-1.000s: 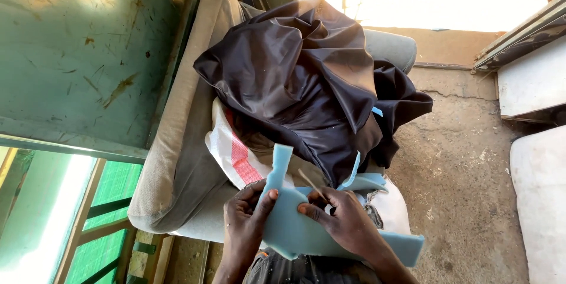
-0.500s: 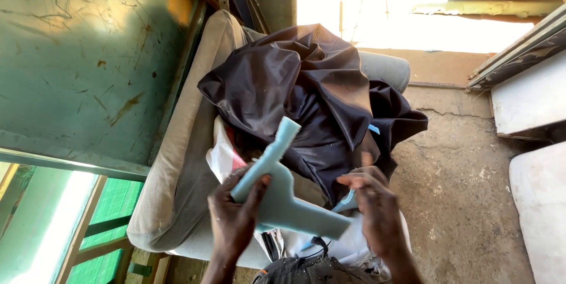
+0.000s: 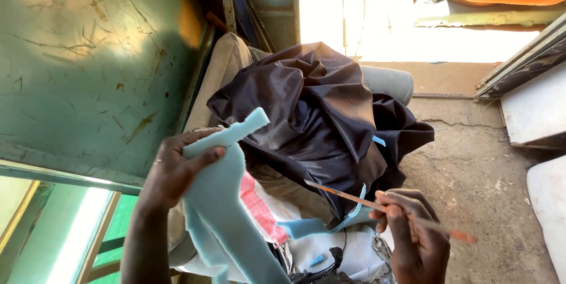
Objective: Cutting a piece of blue upholstery foam to a specific shape using a hacksaw blade.
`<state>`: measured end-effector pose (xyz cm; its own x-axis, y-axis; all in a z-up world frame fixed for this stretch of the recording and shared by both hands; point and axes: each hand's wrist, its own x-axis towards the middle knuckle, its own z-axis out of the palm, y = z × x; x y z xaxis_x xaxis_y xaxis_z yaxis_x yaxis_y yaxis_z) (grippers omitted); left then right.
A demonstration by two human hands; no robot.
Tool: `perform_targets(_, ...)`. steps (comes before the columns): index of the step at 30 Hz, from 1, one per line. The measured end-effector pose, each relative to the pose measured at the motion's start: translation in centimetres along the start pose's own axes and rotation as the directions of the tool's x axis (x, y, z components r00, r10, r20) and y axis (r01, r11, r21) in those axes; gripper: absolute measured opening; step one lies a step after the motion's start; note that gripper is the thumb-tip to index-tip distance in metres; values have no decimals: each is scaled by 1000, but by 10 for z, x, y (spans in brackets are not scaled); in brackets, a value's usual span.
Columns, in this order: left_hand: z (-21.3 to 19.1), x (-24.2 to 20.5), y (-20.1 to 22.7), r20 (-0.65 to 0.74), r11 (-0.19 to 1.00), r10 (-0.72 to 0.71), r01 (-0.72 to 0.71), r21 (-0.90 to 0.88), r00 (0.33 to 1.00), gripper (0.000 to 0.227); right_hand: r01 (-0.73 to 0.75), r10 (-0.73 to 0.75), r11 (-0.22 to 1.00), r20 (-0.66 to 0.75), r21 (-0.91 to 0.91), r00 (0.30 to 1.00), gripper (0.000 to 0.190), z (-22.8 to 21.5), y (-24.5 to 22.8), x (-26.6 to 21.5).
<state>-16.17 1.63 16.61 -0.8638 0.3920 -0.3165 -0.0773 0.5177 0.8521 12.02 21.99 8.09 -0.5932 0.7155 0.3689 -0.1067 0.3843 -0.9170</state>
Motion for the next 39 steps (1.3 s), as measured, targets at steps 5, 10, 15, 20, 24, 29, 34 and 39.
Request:
perform_targets(5,28,15,-6,30,980,179,-181,86,983,40,218,-221,975,-72,-53,973,14,17,-28,7)
perform_targets(10,46,25,11,137,983,147,-159,87,980,39,395,-398,906,16,-154,917,11,16,-35,28)
perform_targets(15,51,30,25,133,966,134,-159,205,982,35,425,-416,900,96,-96,904,14,23,-42,39)
perform_targets(20,54,27,27,133,965,153,-177,193,979,37,468,-462,882,100,-49,881,14,30,-50,43)
perform_targets(24,52,21,29,108,943,184,-206,260,977,37,507,-497,861,152,-38,855,16,33,-58,48)
perform_targets(29,50,18,30,128,952,134,-163,258,983,35,461,-445,885,175,-66,879,15,32,-68,50)
perform_targets(34,54,25,24,169,969,109,-143,202,979,32,458,-439,887,200,-61,876,14,46,-53,57)
perform_targets(39,61,46,8,199,962,67,-116,247,978,35,478,-443,873,252,-96,860,13,53,-47,69)
